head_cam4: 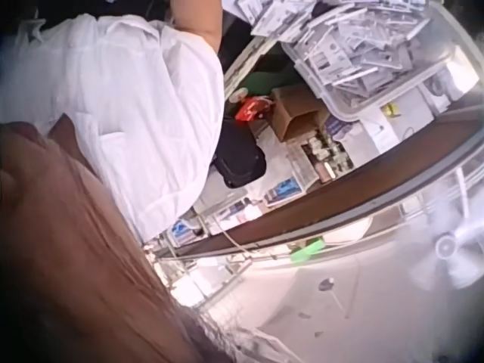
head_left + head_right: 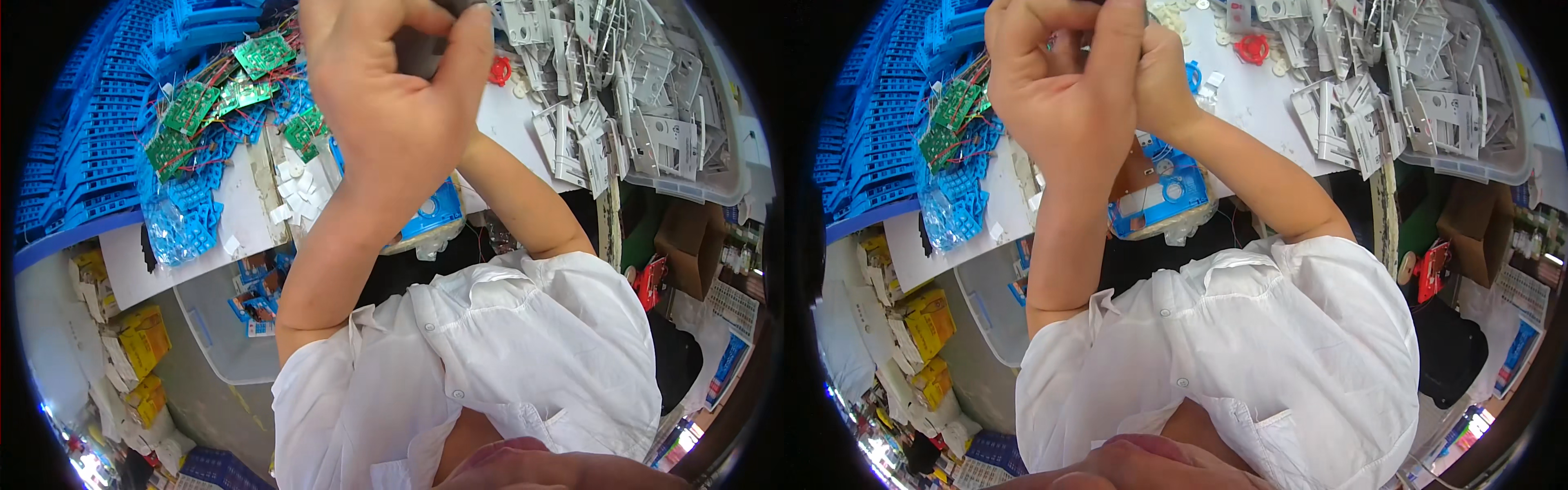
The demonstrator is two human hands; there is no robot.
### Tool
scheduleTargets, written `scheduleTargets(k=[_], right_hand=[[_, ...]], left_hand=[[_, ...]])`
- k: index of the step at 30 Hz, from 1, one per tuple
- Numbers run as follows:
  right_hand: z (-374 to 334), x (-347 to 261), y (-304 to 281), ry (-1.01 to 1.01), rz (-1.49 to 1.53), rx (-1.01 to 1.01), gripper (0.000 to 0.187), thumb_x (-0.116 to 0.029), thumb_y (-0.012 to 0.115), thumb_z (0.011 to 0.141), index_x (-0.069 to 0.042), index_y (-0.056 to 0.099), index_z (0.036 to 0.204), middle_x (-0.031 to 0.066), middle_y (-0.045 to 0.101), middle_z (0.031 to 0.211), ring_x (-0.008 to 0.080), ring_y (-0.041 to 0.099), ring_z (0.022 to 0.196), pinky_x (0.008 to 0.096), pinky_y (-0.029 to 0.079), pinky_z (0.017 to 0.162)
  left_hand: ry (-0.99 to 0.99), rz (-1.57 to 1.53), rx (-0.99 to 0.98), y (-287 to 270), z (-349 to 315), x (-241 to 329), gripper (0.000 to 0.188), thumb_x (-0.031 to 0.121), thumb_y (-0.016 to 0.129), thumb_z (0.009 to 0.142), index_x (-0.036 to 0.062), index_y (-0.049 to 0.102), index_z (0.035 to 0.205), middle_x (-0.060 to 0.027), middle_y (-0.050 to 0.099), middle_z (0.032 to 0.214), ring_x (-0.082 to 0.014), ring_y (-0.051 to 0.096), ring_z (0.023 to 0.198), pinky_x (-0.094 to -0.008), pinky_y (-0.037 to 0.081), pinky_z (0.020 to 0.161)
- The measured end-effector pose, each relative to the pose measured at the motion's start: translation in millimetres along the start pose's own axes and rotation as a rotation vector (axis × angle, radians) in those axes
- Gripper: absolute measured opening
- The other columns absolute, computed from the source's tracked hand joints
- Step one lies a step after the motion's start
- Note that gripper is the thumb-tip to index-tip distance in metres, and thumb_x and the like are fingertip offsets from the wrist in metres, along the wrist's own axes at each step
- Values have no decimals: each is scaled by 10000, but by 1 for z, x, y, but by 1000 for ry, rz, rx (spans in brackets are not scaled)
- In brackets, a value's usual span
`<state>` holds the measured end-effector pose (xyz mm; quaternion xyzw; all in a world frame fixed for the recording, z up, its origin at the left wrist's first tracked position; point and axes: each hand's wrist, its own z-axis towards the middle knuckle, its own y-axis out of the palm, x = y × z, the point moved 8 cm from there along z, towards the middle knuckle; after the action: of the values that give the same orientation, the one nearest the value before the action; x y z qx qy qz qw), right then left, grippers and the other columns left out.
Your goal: Assembling electronic components and wires into a blue plastic housing using glue.
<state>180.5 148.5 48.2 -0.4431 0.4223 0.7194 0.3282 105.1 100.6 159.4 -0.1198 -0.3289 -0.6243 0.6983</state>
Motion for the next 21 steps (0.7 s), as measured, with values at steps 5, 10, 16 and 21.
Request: scheduleTargets(k=[5, 10, 16, 21], right_hand=[[-13, -15, 0, -136, -175, 45, 239, -118, 621, 922, -14, 526, 1116, 67, 525, 724, 130, 490, 659, 280, 395, 570], [-33, -17, 1, -233, 131, -218, 197, -78, 554, 950, -38, 478, 1128, 72, 500, 640, 130, 454, 552, 322, 387, 529], [-51, 1, 6, -227, 97, -296, 206, -162, 596, 961, -68, 479, 1102, 40, 497, 647, 127, 448, 552, 335, 410, 584], [-48, 10, 6, -214, 51, -291, 226, -185, 616, 958, -69, 487, 1102, 33, 506, 652, 123, 456, 561, 336, 428, 608]], left_hand=[[118, 515, -305, -8, -12, 23, 190, -39, 762, 757, 40, 621, 857, -173, 558, 1217, -297, 588, 1107, -400, 454, 964], [-97, 394, -319, -74, -48, 1, 162, -58, 765, 761, 13, 636, 829, -135, 699, 1054, -252, 630, 1102, -362, 467, 950], [-276, 847, -781, -84, -151, -34, 122, 104, 731, 815, 85, 611, 816, -50, 708, 1049, -226, 644, 1070, -482, 369, 1032], [-295, 876, -781, -85, -159, -35, 140, 102, 725, 831, 97, 585, 832, -33, 715, 1098, -215, 644, 1120, -508, 288, 1084]])
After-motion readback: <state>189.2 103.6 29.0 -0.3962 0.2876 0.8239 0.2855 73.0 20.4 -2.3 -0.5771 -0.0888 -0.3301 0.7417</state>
